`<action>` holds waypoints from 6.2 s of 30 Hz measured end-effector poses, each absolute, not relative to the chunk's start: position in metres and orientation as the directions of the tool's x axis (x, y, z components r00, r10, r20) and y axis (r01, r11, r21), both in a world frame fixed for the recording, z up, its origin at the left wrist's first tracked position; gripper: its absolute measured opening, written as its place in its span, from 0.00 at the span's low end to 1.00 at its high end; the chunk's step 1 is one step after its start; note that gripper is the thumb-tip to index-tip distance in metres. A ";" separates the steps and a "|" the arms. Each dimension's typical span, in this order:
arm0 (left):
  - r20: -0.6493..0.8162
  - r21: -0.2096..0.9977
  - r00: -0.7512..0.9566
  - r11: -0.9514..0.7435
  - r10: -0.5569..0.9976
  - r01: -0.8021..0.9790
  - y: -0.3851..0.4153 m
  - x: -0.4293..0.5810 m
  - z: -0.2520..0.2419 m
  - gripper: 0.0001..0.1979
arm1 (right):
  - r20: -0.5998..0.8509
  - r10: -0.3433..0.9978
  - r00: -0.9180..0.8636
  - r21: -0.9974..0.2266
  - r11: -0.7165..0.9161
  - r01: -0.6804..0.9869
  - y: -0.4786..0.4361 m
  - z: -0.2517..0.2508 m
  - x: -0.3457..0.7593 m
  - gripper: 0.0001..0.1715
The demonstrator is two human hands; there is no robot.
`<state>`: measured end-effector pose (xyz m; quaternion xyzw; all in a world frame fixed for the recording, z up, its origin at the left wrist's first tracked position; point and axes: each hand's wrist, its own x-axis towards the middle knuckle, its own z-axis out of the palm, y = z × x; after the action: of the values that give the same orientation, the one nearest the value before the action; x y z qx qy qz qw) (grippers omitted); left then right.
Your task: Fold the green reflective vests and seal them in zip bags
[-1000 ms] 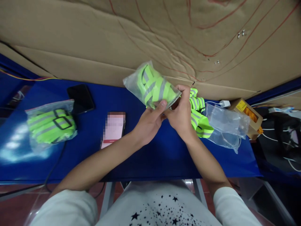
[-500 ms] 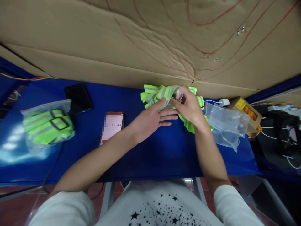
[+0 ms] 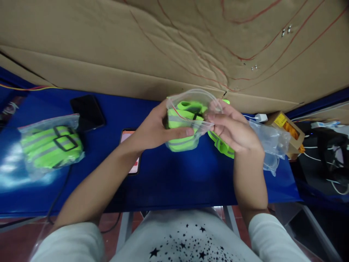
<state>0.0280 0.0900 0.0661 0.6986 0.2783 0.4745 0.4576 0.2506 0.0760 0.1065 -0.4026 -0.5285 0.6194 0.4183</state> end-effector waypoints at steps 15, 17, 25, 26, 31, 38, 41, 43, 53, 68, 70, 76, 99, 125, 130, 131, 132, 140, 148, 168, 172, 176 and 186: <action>0.272 0.952 0.404 -0.182 0.874 -0.247 0.086 0.028 0.057 0.31 | 0.256 0.865 -0.431 -0.866 0.403 0.295 0.068 0.119 0.277 0.16; 0.353 0.931 0.410 -0.273 0.841 -0.240 0.086 0.029 0.058 0.26 | 0.198 0.859 -0.473 -0.885 0.364 0.291 0.065 0.121 0.281 0.17; 0.327 0.945 0.285 -0.313 0.901 -0.094 0.077 0.041 0.070 0.20 | 0.132 0.929 -0.345 -0.879 0.270 0.392 0.062 0.126 0.281 0.15; 0.320 0.948 0.291 -0.306 0.902 -0.092 0.077 0.042 0.070 0.20 | 0.134 0.944 -0.302 -0.892 0.248 0.379 0.062 0.125 0.280 0.16; 0.309 0.951 0.352 -0.289 0.884 -0.109 0.071 0.041 0.073 0.21 | 0.247 0.933 -0.262 -0.828 0.344 0.443 0.056 0.128 0.277 0.13; 0.289 0.952 0.364 -0.225 0.886 -0.208 0.070 0.044 0.067 0.18 | 0.298 0.835 -0.462 -0.704 0.519 0.485 0.063 0.132 0.290 0.10; 0.192 0.972 0.327 -0.133 0.925 -0.194 0.076 0.043 0.061 0.19 | 0.301 0.828 -0.472 -0.695 0.530 0.486 0.070 0.125 0.293 0.05; 0.167 0.978 0.282 -0.121 0.945 -0.171 0.080 0.041 0.060 0.20 | 0.303 0.837 -0.456 -0.702 0.520 0.488 0.073 0.121 0.292 0.05; 0.277 0.951 0.221 -0.233 0.935 -0.205 0.072 0.035 0.073 0.15 | 0.235 0.877 -0.419 -0.833 0.404 0.378 0.078 0.118 0.292 0.15; 0.164 0.953 0.419 -0.254 0.893 0.168 0.106 -0.003 0.074 0.16 | 0.126 0.850 -0.512 -0.750 0.419 0.512 0.090 0.099 0.294 0.13; 0.174 0.944 0.411 -0.271 0.895 0.190 0.108 -0.008 0.074 0.16 | 0.112 0.856 -0.505 -0.737 0.412 0.536 0.093 0.096 0.293 0.13; 0.309 0.868 0.315 -0.402 0.897 0.293 0.112 -0.021 0.070 0.09 | 0.119 0.867 -0.484 -0.762 0.392 0.515 0.096 0.094 0.294 0.15; 0.181 0.783 0.440 -0.400 0.879 0.477 0.101 -0.014 0.082 0.06 | 0.271 0.807 -0.524 -0.669 0.549 0.500 0.101 0.087 0.283 0.04; 0.216 0.740 0.458 -0.450 0.862 0.499 0.098 -0.007 0.084 0.07 | 0.215 0.807 -0.551 -0.609 0.551 0.570 0.099 0.088 0.280 0.04; 0.263 0.751 0.461 -0.480 0.848 0.454 0.096 -0.005 0.082 0.08 | 0.231 0.803 -0.549 -0.602 0.561 0.568 0.100 0.086 0.278 0.01; 0.275 0.754 0.459 -0.486 0.845 0.442 0.096 -0.004 0.082 0.08 | 0.225 0.810 -0.541 -0.610 0.550 0.570 0.100 0.086 0.278 0.01; 0.281 0.756 0.458 -0.489 0.843 0.435 0.097 -0.003 0.081 0.08 | 0.222 0.814 -0.536 -0.618 0.543 0.569 0.100 0.086 0.278 0.01; 0.312 0.740 0.461 -0.517 0.831 0.430 0.096 0.003 0.080 0.05 | 0.251 0.793 -0.555 -0.620 0.572 0.537 0.097 0.089 0.275 0.03; 0.301 0.760 0.452 -0.498 0.840 0.419 0.094 0.015 0.069 0.06 | 0.236 0.800 -0.551 -0.654 0.551 0.519 0.096 0.086 0.265 0.02; 0.311 0.765 0.473 -0.512 0.824 0.390 0.094 0.022 0.066 0.08 | 0.350 0.719 -0.600 -0.609 0.662 0.437 0.094 0.074 0.248 0.04; 0.263 0.796 0.516 -0.485 0.815 0.361 0.096 0.012 0.073 0.10 | 0.334 0.755 -0.565 -0.594 0.634 0.495 0.090 0.074 0.246 0.05; 0.272 0.794 0.536 -0.501 0.799 0.344 0.097 0.003 0.077 0.11 | 0.346 0.745 -0.570 -0.621 0.637 0.456 0.086 0.073 0.242 0.12; 0.354 0.778 0.659 -0.600 0.663 0.186 0.076 0.009 0.094 0.13 | 0.220 0.759 -0.613 -0.745 0.536 0.397 0.063 0.111 0.276 0.13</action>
<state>0.0094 0.0755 0.0938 0.8335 0.2546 0.3248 0.3674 0.2761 0.0633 0.1109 -0.3468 -0.8333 0.3344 0.2710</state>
